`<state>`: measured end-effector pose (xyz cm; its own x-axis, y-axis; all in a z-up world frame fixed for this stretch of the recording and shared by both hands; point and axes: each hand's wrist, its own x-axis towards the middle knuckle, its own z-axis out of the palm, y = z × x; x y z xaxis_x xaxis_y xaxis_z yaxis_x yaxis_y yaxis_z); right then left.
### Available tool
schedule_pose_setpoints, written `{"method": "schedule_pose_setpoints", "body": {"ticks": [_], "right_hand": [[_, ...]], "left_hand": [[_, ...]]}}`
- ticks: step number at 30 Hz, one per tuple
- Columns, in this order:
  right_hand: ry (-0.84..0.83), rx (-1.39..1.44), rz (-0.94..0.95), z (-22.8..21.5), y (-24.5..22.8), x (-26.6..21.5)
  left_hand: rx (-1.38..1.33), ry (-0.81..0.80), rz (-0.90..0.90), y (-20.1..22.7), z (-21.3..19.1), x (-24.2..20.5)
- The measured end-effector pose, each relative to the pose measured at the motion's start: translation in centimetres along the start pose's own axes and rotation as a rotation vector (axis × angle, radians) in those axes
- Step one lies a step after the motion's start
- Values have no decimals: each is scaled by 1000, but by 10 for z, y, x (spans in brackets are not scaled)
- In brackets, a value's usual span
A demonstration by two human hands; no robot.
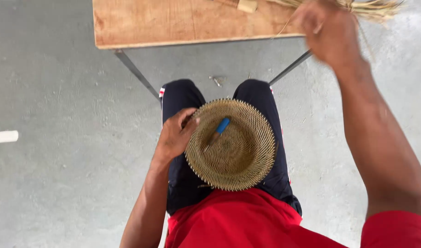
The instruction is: Weaving a small basket or bowl from plant fibers.
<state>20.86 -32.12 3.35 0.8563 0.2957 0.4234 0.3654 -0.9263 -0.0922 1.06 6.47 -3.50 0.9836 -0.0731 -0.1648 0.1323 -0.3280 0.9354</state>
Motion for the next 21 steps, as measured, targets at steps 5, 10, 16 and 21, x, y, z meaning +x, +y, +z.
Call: {"method": "schedule_pose_setpoints", "body": {"ticks": [5, 10, 16, 21], "right_hand": [[-545, 444, -441, -7, -148, -101], [-358, 287, -459, -19, -161, -51], [-26, 300, -372, 16, -113, 67], [97, 169, -494, 60, -130, 99]], "left_hand": [[86, -36, -112, 22, 0, 5], [3, 81, 313, -10, 12, 23], [65, 38, 167, -9, 17, 59], [70, 21, 320, -26, 13, 68]]}}
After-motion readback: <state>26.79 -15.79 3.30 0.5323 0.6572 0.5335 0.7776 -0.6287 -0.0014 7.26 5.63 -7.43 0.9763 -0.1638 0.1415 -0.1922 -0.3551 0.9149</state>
